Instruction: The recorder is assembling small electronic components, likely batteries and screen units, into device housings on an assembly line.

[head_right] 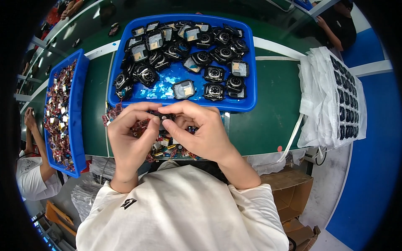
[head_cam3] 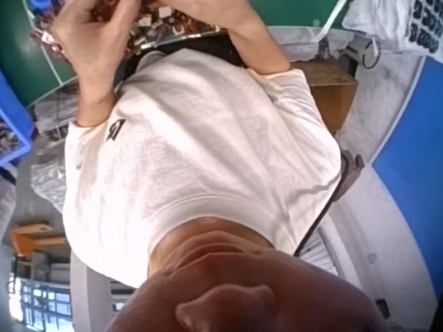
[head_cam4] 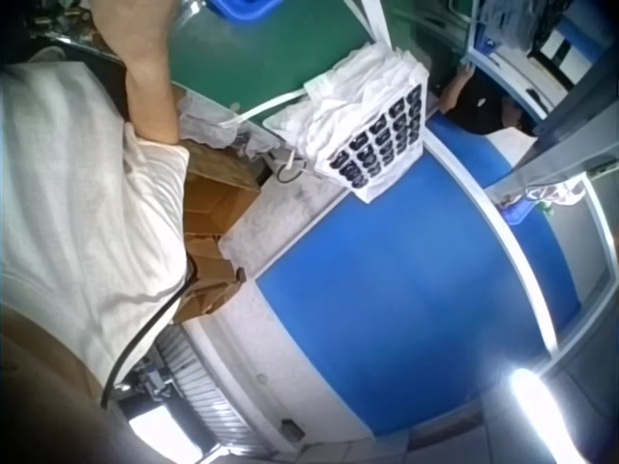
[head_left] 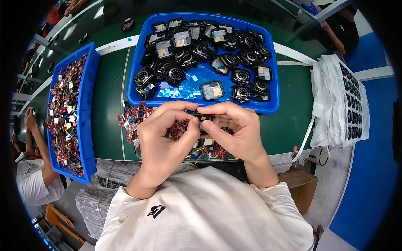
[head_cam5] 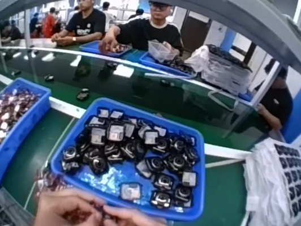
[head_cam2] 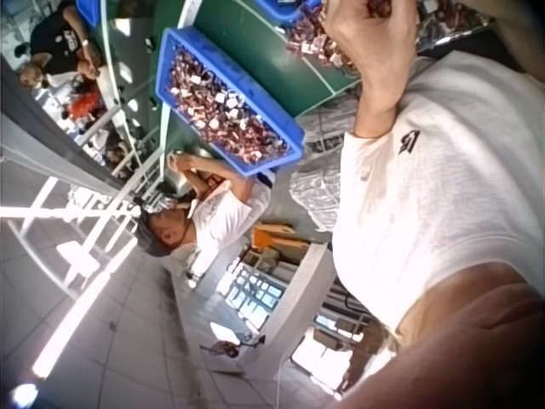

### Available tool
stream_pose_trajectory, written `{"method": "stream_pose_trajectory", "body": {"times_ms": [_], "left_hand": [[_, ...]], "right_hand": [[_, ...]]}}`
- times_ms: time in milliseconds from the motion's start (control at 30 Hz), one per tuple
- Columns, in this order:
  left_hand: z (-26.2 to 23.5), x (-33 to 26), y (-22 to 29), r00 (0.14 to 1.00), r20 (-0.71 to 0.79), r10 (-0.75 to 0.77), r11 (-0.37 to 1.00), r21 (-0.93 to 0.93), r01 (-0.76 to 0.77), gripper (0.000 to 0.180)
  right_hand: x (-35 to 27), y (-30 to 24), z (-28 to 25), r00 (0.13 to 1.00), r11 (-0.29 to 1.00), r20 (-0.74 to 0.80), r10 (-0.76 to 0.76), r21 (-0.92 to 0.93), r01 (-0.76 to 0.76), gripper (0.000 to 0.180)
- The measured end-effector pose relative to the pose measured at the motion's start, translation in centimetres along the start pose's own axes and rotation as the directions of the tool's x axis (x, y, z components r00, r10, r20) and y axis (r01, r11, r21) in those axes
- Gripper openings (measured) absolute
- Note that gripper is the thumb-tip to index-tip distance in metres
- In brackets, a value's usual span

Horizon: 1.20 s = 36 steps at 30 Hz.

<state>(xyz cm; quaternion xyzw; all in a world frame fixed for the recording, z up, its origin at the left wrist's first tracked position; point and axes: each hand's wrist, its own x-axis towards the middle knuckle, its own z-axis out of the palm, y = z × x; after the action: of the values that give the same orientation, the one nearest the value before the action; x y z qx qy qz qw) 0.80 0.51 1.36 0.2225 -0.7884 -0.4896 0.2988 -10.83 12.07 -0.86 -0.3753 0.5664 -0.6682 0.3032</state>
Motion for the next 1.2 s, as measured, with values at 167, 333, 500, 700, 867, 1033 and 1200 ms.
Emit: {"method": "stream_pose_trajectory", "body": {"times_ms": [167, 333, 500, 700, 867, 1033, 1200], "left_hand": [[0.3, 0.0, -0.1, 0.995, 0.003, 0.102, 0.993, 0.054, -0.102, 0.008], [0.2, -0.1, 0.7, 0.997, 0.054, 0.053, 0.999, 0.004, -0.053, 0.012], [0.0, -0.6, -0.2, 0.999, -0.036, 0.037, 0.981, -0.189, -0.043, 0.011], [-0.4, -0.8, 0.3, 0.998, 0.015, 0.062, 0.990, -0.131, -0.060, 0.010], [-0.8, -1.0, 0.1, 0.995, 0.104, -0.007, 0.981, -0.192, 0.027, 0.007], [-0.5, -1.1, 0.2, 0.943, 0.256, -0.211, 0.828, -0.466, 0.312, 0.005], [-0.4, -1.3, -0.3, 0.931, 0.245, -0.269, 0.789, -0.499, 0.359, 0.008]], "right_hand": [[0.0, 0.4, -0.2, 0.995, 0.995, -0.055, -0.078, -0.062, 0.074, 0.016], [0.0, 0.2, -0.5, 0.979, 0.986, -0.144, -0.144, -0.110, 0.128, 0.015], [0.1, -0.4, -0.3, 0.978, 0.999, -0.208, -0.028, 0.016, 0.032, 0.012], [0.3, -0.7, -0.3, 0.977, 0.999, -0.212, -0.003, 0.044, 0.013, 0.013], [0.2, -0.4, -0.4, 0.983, 0.999, -0.181, -0.035, -0.021, 0.032, 0.012], [0.1, 0.6, -0.4, 0.970, 0.973, -0.156, -0.188, -0.165, 0.162, 0.015], [0.2, 0.4, -0.4, 0.957, 0.946, -0.113, -0.268, -0.218, 0.239, 0.018]]}}
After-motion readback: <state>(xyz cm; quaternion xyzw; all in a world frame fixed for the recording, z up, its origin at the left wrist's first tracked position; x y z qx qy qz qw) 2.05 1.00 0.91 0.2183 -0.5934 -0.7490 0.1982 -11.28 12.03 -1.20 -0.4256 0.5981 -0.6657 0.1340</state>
